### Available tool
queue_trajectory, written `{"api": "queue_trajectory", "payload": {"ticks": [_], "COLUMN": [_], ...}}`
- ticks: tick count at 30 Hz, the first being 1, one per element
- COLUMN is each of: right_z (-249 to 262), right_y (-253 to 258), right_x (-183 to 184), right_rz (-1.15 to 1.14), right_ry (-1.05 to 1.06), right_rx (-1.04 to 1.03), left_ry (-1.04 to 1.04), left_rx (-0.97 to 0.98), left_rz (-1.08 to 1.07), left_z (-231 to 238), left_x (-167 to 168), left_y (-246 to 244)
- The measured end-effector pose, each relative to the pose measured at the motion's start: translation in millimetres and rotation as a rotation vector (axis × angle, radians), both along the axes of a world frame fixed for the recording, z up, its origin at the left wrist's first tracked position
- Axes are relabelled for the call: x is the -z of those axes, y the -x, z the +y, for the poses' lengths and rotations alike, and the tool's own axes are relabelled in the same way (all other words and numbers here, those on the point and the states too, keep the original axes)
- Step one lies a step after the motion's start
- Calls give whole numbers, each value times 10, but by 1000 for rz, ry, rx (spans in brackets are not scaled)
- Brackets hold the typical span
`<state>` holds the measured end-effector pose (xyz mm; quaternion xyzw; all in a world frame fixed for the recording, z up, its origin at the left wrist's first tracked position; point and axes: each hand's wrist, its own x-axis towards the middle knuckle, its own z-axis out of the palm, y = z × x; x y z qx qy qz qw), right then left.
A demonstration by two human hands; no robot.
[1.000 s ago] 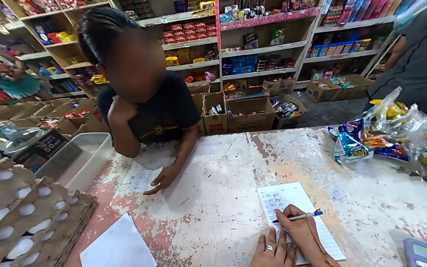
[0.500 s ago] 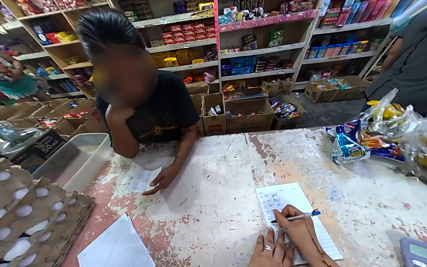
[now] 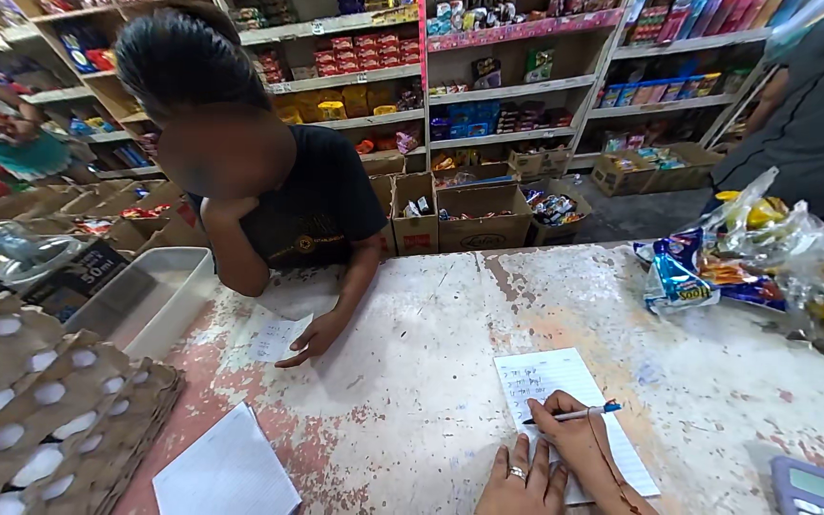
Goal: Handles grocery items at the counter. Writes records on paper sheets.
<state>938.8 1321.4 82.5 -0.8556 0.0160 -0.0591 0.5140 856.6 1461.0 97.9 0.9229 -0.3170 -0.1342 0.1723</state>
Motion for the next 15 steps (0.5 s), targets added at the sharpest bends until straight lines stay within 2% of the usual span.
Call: {"api": "queue_trajectory", "payload": {"ticks": [4, 8, 11, 15], "right_z": [-1, -8, -15, -21], "right_y": [-5, -6, -1, -16], "right_x": [34, 51, 59, 55], "right_rz": [-11, -34, -43, -53], "right_ry": [-16, 11, 22, 31], "right_rx": [2, -2, -3, -13], "left_ry": [16, 28, 25, -140], "left_rx": [52, 54, -207, -800], "left_rz": [93, 249, 247, 250], "left_z": [56, 458, 1107, 2272], "left_x": [-58, -512, -922, -1078], "left_y": [-62, -222, -217, -78]}}
